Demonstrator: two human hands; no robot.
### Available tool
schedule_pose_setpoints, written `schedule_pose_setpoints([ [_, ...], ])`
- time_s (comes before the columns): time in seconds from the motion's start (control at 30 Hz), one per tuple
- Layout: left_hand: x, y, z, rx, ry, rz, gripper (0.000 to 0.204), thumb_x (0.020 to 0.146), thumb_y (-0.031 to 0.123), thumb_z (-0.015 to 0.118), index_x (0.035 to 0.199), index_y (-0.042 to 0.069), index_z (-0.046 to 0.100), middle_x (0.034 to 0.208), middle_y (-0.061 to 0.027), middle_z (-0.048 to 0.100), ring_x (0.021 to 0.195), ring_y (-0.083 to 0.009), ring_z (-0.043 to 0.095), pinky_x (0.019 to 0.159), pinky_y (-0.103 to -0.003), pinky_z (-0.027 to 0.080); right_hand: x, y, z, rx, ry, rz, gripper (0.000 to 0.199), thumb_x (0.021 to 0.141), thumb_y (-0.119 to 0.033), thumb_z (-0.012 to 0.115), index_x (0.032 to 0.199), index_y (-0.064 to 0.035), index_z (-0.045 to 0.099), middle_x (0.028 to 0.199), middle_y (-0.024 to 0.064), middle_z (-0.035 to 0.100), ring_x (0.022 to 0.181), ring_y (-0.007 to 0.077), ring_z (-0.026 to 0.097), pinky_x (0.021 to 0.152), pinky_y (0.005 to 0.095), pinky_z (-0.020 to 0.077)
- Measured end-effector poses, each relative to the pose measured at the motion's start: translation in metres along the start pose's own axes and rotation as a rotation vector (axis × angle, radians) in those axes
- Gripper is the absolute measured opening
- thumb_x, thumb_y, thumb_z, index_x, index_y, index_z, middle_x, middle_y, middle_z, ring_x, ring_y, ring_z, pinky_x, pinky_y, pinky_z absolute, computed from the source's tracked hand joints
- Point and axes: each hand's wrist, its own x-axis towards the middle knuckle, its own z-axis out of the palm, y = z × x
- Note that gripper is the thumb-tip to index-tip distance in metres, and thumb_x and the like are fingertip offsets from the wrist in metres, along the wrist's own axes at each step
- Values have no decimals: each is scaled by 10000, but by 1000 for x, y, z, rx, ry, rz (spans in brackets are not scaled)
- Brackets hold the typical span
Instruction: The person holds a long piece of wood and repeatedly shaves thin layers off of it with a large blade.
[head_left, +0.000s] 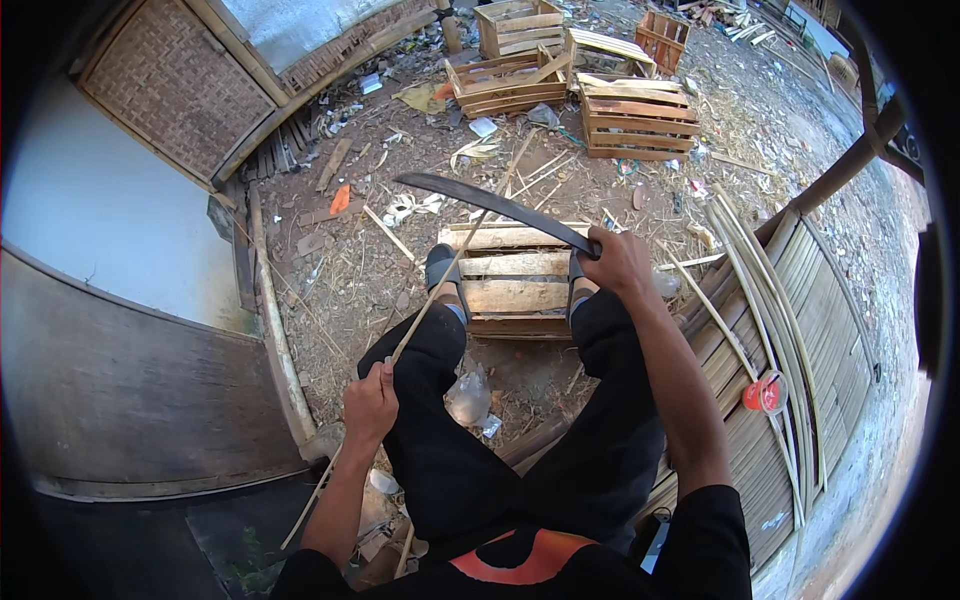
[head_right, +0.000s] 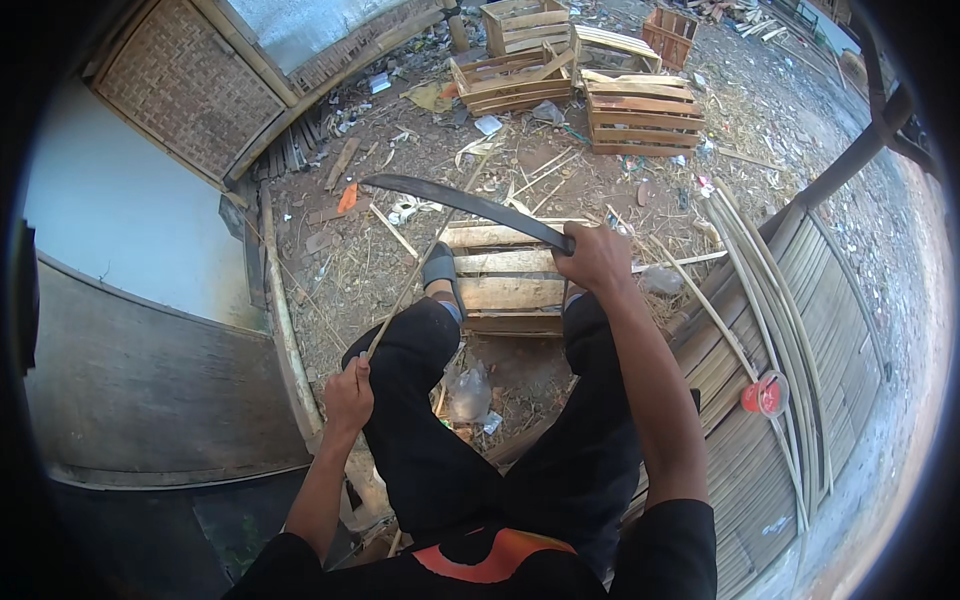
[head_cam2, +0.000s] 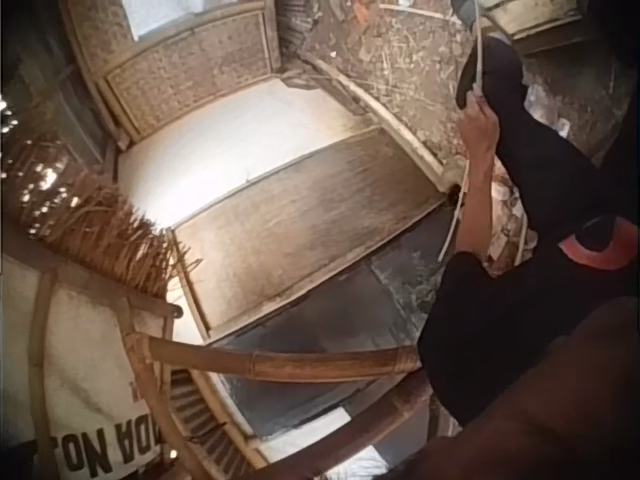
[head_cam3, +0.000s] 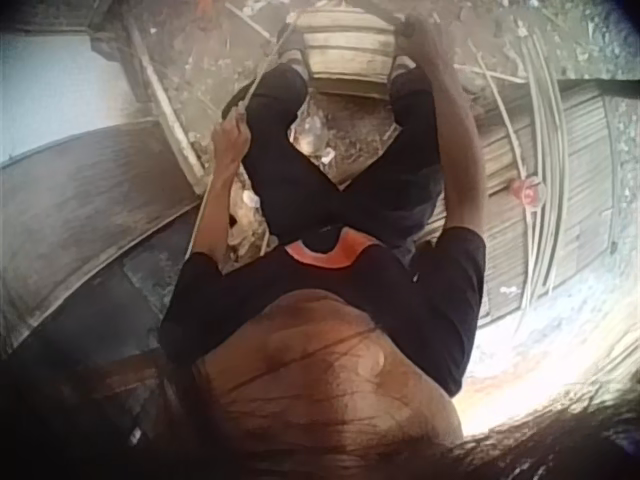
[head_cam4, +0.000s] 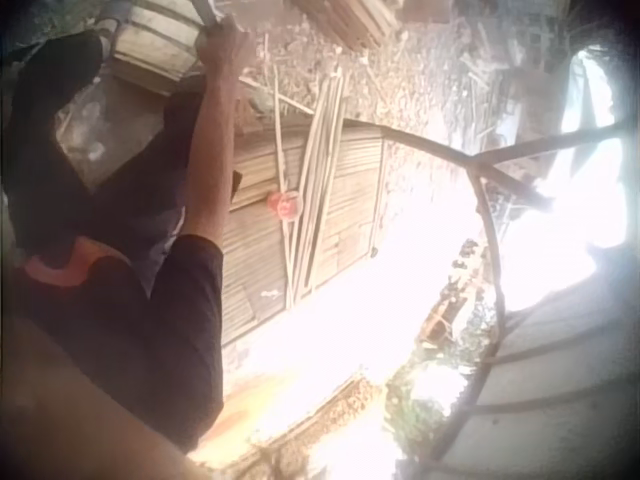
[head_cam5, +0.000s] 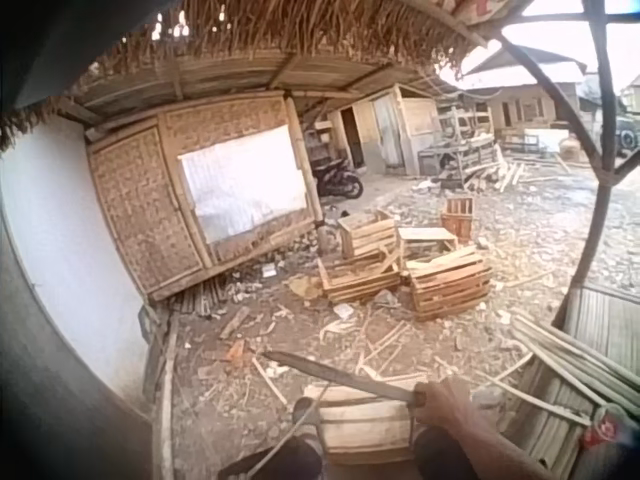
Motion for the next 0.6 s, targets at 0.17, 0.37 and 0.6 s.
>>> schedule_pose_setpoints([
  [0.17, -2, 1, 3, -65, 14, 1, 387, 1047, 302, 410, 800, 45, 561, 541, -206, 515, 531, -434, 566, 480, -508, 406, 26, 21, 6, 56, 17, 368, 361, 766, -355, 626, 977, -85, 740, 864, 238, 702, 848, 414, 681, 786, 487, 534],
  [0.37, 8, 2, 6, -131, 80, -72, 393, 1045, 325, 412, 855, 34, 596, 560, -217, 520, 543, -443, 560, 487, -502, 400, 30, 75, 32, 270, 29, 649, 487, 768, -399, 631, 996, 23, 717, 1009, 267, 695, 984, 412, 667, 887, 457, 506],
  [0.6, 75, 6, 0, -898, -194, -405, 409, 1060, 428, 381, 943, 79, 559, 620, 29, 372, 443, -84, 316, 411, -287, 262, 15, 42, 29, 472, 198, 393, 431, 779, -341, 685, 891, 75, 673, 727, 202, 671, 677, 310, 661, 701, 419, 498],
])
